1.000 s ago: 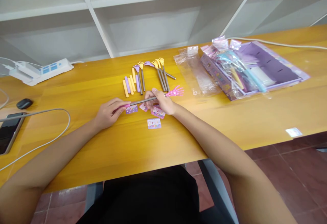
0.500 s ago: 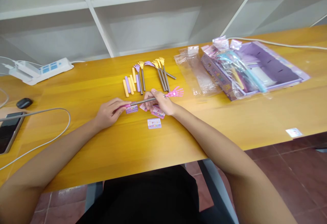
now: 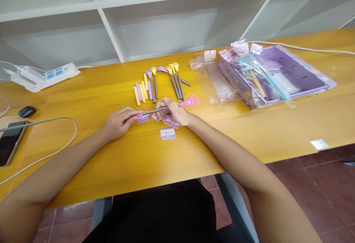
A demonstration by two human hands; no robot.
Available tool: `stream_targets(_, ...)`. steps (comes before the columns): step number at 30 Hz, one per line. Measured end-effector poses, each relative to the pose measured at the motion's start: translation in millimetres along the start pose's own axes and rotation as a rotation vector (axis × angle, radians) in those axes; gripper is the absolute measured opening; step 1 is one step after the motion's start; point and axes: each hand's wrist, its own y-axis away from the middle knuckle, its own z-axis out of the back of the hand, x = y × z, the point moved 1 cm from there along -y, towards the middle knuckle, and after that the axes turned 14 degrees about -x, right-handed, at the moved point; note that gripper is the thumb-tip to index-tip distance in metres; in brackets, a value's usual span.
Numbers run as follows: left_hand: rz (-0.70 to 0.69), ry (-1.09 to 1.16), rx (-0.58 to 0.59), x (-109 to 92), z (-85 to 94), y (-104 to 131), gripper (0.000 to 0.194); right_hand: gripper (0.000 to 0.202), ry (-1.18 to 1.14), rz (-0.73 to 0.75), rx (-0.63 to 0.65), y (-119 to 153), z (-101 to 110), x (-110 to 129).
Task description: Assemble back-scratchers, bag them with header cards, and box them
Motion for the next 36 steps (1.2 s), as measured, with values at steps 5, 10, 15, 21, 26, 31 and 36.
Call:
stream_targets(5,0.017,0.004,0.008,-0.3,0.4,-0.3,0.03,0.082,0.028,0.004,0.006,1.1,0.0,1.2)
stream_targets(10,0.018,0.022,0.004,-0.1,0.3,-0.6,0.03,0.082,0.019,0.007,0.009,0.9,-0.5,0.7)
stream_targets(15,0.021,0.013,0.016,0.0,0.6,-0.8,0.03,0.084,0.044,0.023,0.019,1.5,-0.8,1.3)
stream_targets(21,0.004,0.019,0.006,-0.4,1.0,-1.0,0.029,0.086,0.062,0.027,0.046,1.8,-0.5,0.2)
stream_targets(26,0.006,0.028,0.006,-0.2,0.4,-0.8,0.03,0.085,0.073,0.032,0.043,2.1,-1.3,1.5)
stream_targets(31,0.018,0.039,0.015,0.0,0.5,-1.1,0.031,0.083,0.09,0.039,0.061,1.9,-0.1,-0.1)
stream_targets(36,-0.001,0.027,0.01,-0.7,0.9,-1.5,0.03,0.082,0.105,0.064,0.079,2.2,-0.2,-0.4)
